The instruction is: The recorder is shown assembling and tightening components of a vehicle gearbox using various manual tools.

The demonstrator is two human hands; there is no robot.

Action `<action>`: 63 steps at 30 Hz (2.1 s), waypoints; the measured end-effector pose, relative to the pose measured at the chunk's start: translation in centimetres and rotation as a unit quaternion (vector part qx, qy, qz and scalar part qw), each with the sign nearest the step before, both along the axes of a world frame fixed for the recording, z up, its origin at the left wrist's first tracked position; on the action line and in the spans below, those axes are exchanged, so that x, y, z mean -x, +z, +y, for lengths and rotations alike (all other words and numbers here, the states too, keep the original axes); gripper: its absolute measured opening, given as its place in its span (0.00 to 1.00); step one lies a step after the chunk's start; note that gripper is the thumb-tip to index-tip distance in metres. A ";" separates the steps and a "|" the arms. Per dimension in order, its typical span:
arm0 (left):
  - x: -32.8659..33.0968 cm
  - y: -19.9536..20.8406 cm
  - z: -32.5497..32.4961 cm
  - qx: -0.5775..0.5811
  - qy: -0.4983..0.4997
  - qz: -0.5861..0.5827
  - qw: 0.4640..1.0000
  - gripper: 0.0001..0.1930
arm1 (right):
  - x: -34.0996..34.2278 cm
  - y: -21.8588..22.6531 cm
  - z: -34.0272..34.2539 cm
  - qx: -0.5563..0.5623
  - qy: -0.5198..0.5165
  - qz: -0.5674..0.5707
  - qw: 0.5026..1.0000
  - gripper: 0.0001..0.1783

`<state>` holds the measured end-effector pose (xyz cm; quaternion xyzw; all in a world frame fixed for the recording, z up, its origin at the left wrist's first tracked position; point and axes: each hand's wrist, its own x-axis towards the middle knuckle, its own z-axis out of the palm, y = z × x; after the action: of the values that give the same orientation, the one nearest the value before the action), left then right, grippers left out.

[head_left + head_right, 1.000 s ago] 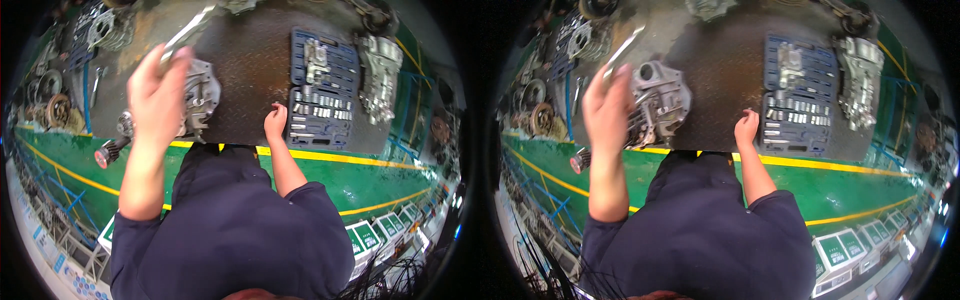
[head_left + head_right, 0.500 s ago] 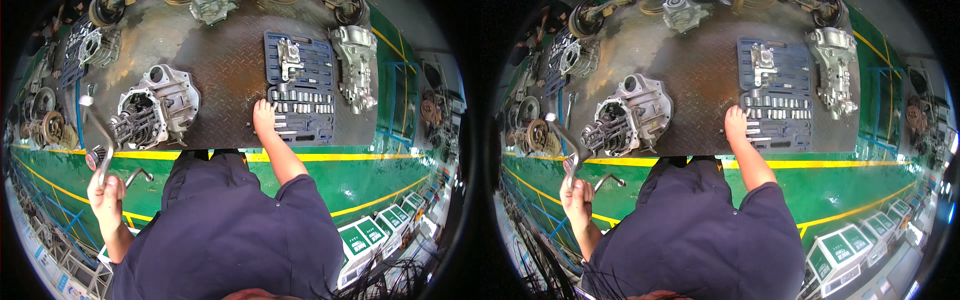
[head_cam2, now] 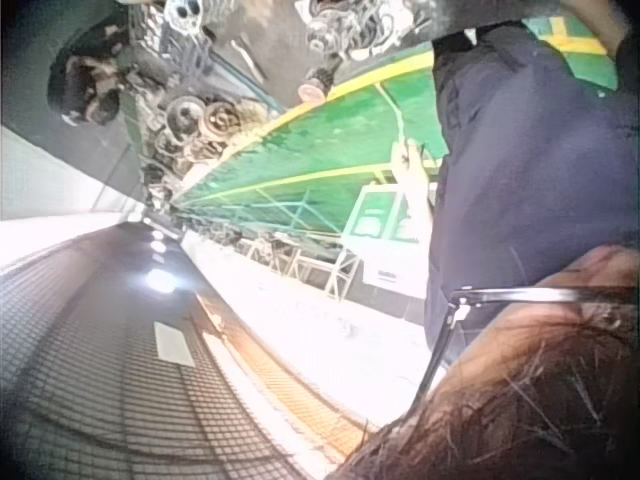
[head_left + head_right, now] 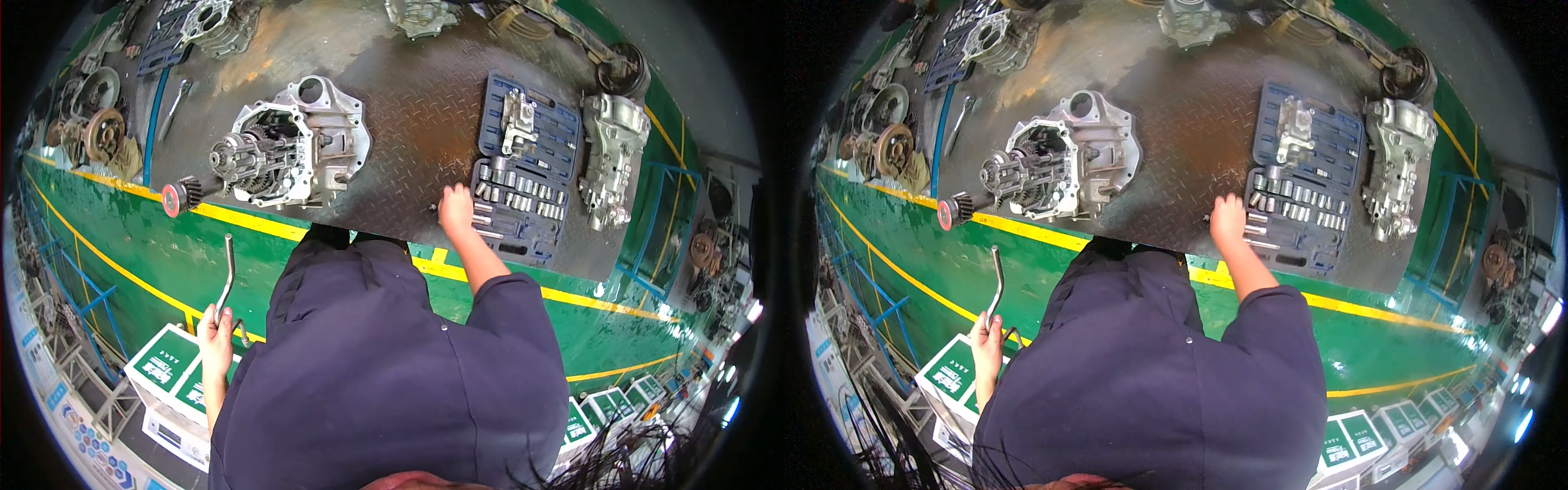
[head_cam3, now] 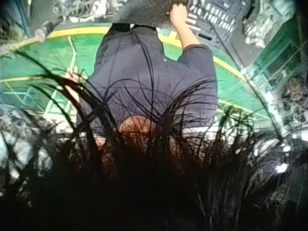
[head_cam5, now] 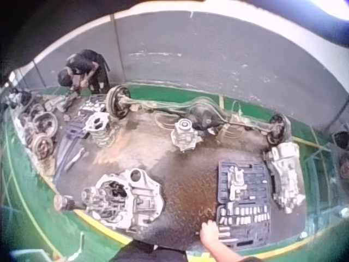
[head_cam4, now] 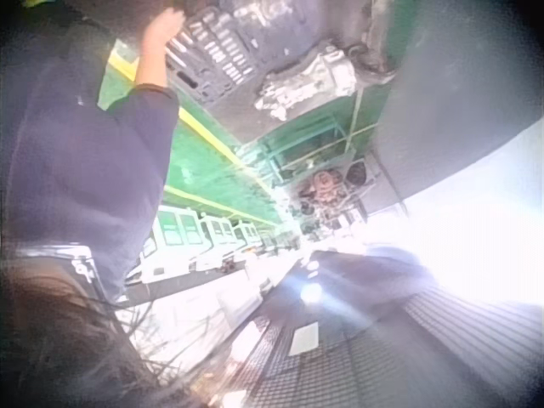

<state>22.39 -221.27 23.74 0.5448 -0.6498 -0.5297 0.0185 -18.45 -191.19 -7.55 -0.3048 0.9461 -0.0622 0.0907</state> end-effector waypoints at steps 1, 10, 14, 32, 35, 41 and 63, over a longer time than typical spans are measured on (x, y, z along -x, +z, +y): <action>-1.2 -0.6 0.2 0.005 0.030 -0.024 0.999 0.10 | -1.3 -0.7 0.2 -0.006 0.022 -0.034 0.999 0.06; -4.5 -6.4 0.4 0.065 -0.051 -0.132 0.988 0.09 | -4.7 -1.0 2.2 -0.020 -0.061 -0.063 0.996 0.09; -2.1 -5.6 0.4 0.052 -0.085 -0.115 0.988 0.12 | -5.4 1.5 1.0 -0.005 -0.092 -0.044 0.995 0.10; -0.5 -0.4 -11.2 0.109 -0.319 0.187 0.923 0.16 | -20.5 31.3 -22.1 0.413 0.024 -0.650 0.638 0.26; -1.2 -0.3 -14.4 0.104 -0.412 0.187 0.886 0.11 | -24.5 30.3 -26.8 0.448 0.113 -0.586 0.665 0.13; -1.0 -1.3 -19.7 0.010 -0.532 0.293 0.795 0.15 | -28.9 31.5 -34.0 0.672 -0.187 -0.538 0.473 0.23; 15.6 -0.2 -17.2 0.478 -0.329 0.284 0.763 0.08 | -8.3 17.5 -22.5 0.096 -0.174 -0.003 0.980 0.21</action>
<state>6.78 -238.47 23.57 0.0432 -0.9232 -0.2541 0.2852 -10.14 -213.72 9.94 -0.1427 0.9739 -0.1684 0.0521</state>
